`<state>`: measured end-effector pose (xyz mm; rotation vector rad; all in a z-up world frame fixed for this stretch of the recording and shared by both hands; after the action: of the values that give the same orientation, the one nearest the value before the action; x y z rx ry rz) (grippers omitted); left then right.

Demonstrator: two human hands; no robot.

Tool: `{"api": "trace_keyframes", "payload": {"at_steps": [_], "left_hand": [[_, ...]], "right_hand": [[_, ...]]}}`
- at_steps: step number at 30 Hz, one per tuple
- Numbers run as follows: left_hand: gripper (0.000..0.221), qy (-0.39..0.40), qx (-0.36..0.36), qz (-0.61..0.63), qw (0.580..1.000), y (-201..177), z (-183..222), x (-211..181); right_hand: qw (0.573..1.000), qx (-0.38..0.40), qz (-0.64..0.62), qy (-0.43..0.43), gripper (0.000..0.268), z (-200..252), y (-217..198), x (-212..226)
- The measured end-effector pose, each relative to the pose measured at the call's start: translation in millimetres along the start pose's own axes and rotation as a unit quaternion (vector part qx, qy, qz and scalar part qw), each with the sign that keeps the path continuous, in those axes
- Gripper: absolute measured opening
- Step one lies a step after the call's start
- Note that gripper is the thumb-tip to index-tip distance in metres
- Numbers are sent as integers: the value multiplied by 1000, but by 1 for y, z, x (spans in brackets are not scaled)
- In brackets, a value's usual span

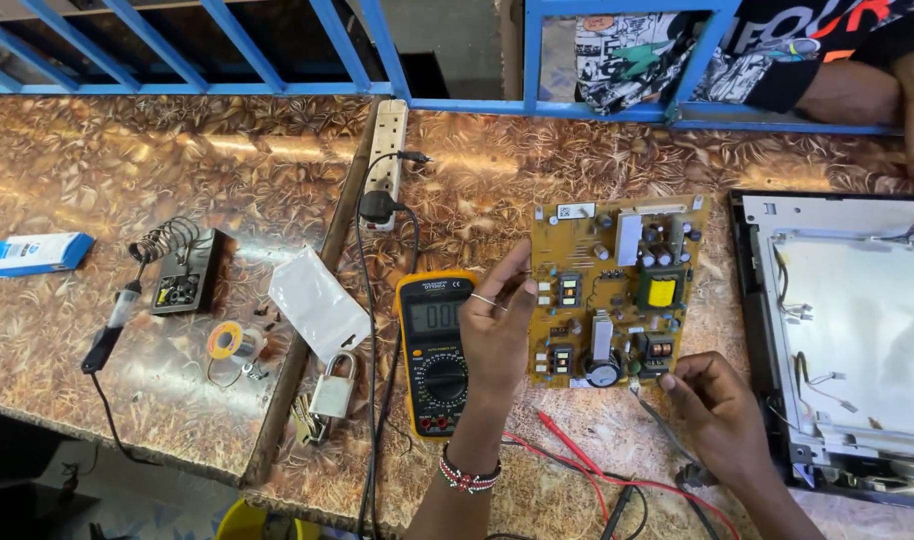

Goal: Testing an electronic circuit board using a digital multimeter and performing a visual inspection of the components.

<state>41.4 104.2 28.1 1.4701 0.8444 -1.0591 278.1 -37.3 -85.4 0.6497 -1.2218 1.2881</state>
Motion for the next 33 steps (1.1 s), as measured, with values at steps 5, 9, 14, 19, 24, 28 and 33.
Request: {"api": "trace_keyframes", "payload": {"at_steps": [5, 9, 14, 19, 24, 28, 33], "left_hand": [[49, 19, -4, 58, 998, -2, -2, 4], [54, 22, -6, 32, 999, -1, -2, -3], [51, 43, 3, -29, 999, 0, 0, -3], [66, 43, -1, -118, 992, 9, 1, -14], [66, 49, 8, -131, 990, 13, -2, -5], [70, 6, 15, -67, 998, 12, -1, 1], [60, -8, -5, -54, 999, 3, -4, 9]], "right_hand": [[1000, -5, -4, 5, 13, 0, -1, 3], [1000, -2, 14, 7, 15, 0, -2, 2], [999, 0, 9, -31, 16, 0, -4, 1], [999, -6, 1, -38, 12, 0, -5, 0], [997, -12, 47, -61, 12, 1, -8, 1], [997, -14, 58, -43, 15, 3, -9, 2], [997, -17, 42, -68, 14, 4, -6, 3]]}}
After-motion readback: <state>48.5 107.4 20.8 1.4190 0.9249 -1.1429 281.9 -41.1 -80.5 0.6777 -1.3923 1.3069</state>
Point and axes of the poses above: each hand's wrist, its own z-axis away from the middle knuckle, its own y-axis out of the palm, x = y × z, the point moved 4 cm from there along -z, towards the middle knuckle, and after that the axes turned 7 degrees about x, right-handed, at the moved point
